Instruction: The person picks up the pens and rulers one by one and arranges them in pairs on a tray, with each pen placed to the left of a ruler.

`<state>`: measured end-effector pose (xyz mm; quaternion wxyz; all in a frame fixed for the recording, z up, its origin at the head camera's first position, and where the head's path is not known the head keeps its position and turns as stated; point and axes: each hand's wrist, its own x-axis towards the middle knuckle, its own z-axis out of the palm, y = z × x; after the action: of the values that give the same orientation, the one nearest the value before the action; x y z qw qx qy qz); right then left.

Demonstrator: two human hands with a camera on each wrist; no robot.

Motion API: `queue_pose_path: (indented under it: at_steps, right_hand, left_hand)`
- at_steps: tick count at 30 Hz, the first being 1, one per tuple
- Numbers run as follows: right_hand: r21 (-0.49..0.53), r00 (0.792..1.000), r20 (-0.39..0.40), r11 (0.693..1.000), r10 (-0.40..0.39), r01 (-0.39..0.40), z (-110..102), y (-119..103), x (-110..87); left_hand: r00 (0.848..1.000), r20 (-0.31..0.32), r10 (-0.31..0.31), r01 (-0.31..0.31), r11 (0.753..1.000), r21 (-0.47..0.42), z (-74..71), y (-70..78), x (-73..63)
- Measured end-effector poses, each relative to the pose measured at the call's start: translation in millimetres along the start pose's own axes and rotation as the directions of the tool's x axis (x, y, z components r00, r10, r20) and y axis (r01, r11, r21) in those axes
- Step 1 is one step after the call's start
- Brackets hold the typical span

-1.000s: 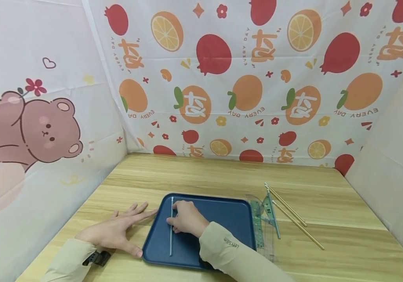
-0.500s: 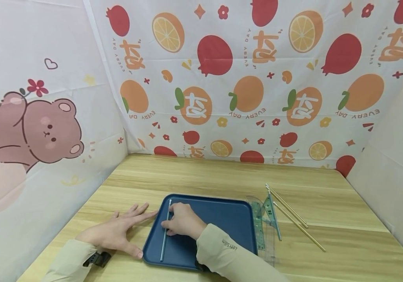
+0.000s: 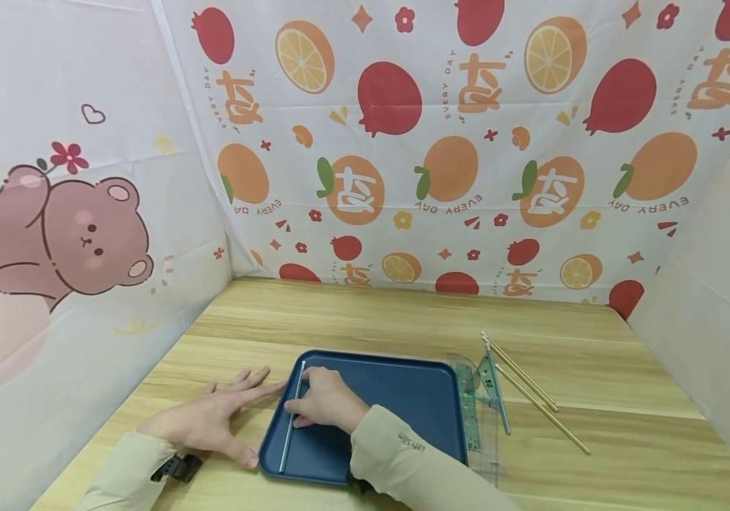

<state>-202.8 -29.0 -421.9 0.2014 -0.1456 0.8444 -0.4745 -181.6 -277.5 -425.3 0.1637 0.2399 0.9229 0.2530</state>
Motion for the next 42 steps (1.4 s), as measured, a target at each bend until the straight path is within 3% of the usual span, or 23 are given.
queue_pose_path:
  at_steps: [14,42]
  right_hand:
    - [0.112,0.999,0.043,0.993,0.024,-0.029,4,-2,1.4]
    - [0.032,0.994,0.096,0.998,-0.049,0.046,-9,5,-13.3]
  left_hand:
    - [1.0,0.008,-0.004,0.004,1.0,0.001,-0.4,1.0,0.7]
    - [1.0,0.004,-0.005,0.005,1.0,-0.007,-0.1,1.1,-0.8]
